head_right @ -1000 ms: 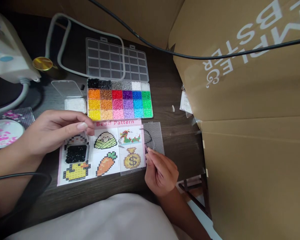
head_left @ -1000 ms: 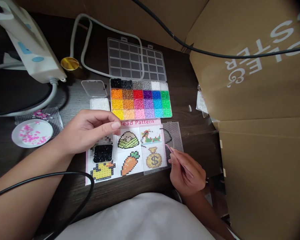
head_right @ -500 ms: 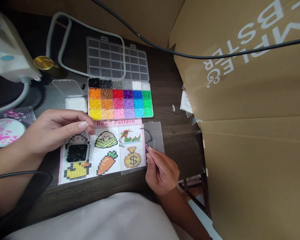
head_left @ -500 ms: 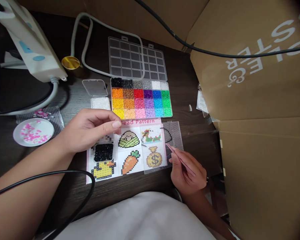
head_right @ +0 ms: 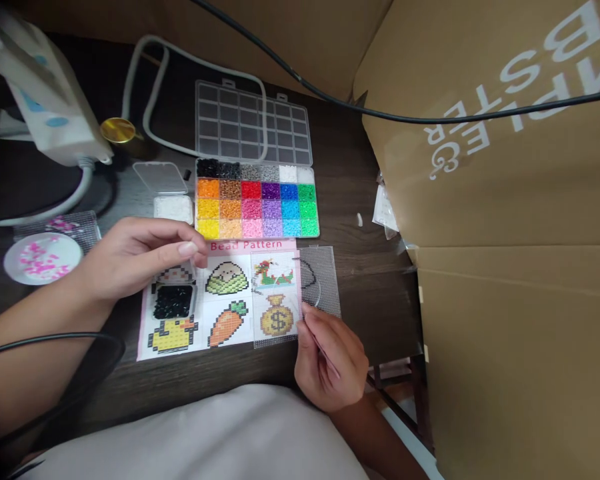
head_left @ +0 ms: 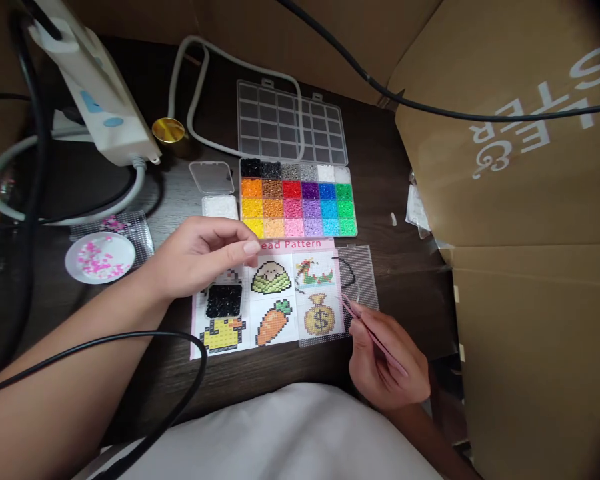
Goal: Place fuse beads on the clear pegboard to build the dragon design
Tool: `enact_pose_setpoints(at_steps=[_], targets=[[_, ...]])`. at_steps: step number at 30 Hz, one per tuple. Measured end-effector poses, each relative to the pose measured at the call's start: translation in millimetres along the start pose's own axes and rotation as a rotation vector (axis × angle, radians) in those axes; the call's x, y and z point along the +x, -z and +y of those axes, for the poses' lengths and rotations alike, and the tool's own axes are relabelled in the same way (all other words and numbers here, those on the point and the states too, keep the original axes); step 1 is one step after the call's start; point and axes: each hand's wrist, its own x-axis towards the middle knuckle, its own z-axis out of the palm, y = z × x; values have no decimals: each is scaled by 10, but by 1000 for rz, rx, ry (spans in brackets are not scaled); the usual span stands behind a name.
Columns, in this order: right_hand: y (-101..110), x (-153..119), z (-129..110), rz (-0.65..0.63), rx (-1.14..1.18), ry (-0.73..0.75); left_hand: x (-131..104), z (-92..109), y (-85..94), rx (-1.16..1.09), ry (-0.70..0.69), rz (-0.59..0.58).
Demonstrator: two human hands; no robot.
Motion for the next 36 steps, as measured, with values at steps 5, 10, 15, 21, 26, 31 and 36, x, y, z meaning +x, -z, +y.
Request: enact_pose_setpoints(at_steps=[5,10,15,21,26,31,36], targets=[[-184,-25,-138,-50,101,-11,-6,0,-3,-8,-11,-7],[-283,-6,-148,-115,142,-21,-13,24,-15,12,4,-1],[-258,3,-130,-156,148,-81,-15,34,-24,0,-12,1],[-260,18,-149,-105,136,-46,-20,23,-20,4,-15,-3],[-268,45,-162,-109,134,-29,-20,23,-22,-1,-15,-7],[-269,14,-143,-101,124,-36,-15,30,-25,-13,-34,-5],[-267,23,-149,-104,119,-54,-14,36,-30,-8,-16,4]])
